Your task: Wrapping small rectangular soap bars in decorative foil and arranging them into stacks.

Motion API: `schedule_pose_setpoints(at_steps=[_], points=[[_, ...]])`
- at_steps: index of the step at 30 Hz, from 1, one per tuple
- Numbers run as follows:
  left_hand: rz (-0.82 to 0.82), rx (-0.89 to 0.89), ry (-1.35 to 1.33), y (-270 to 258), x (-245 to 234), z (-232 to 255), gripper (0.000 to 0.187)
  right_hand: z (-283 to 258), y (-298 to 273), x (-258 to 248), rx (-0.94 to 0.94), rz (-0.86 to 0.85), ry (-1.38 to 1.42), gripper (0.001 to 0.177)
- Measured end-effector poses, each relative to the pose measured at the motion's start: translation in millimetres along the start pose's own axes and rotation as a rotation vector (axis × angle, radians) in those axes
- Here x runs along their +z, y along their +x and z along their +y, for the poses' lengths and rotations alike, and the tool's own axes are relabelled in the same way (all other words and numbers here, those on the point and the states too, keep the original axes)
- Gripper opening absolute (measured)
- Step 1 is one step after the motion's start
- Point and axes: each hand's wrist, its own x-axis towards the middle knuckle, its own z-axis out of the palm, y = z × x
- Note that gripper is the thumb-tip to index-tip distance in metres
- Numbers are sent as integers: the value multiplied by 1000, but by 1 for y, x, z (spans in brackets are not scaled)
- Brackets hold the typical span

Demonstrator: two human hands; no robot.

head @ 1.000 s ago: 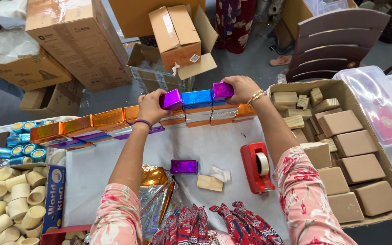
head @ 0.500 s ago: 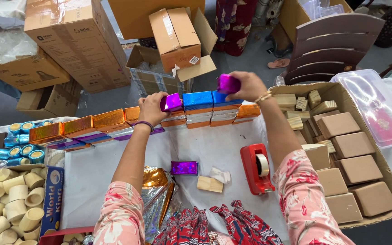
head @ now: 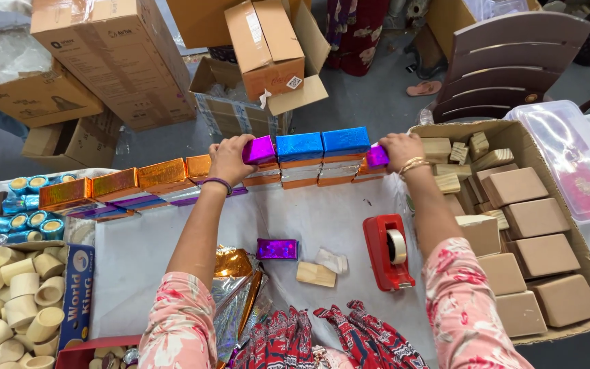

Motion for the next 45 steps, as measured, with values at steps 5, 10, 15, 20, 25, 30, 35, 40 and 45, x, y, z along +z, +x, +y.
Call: schedule_pose_setpoints(at_steps=[5,10,15,20,25,30,35,40,45], points=[[-32,-5,10,0,-4,0,76,-3,27,69,-39,29,119,70],[-42,-14,14,-3,-1,-5,77,-9,17,58,-3,16,118,74],[4,8,-8,-4,4,-9,84,-8,23,66,28,7,101,81],[118,15,-89,-14,-16,3,121,-19,3,21,40,-92,134,131],[141,8,-50,-22,-16,1,118,-18,-17,-5,122,54,233,125],[74,20,42,-17,4,-2,93,-26,-18,-39,72,199,243,100],[27,38,-56,-6,3,-9,68,-49,-3,-60,-62,179,248,95],[-88,-14,1,0,-21,16,88,-69,8,-64,-134,189,287,89],[-50,74,74,14,-8,49,103,-72,9,-75,-156,157,337,74]])
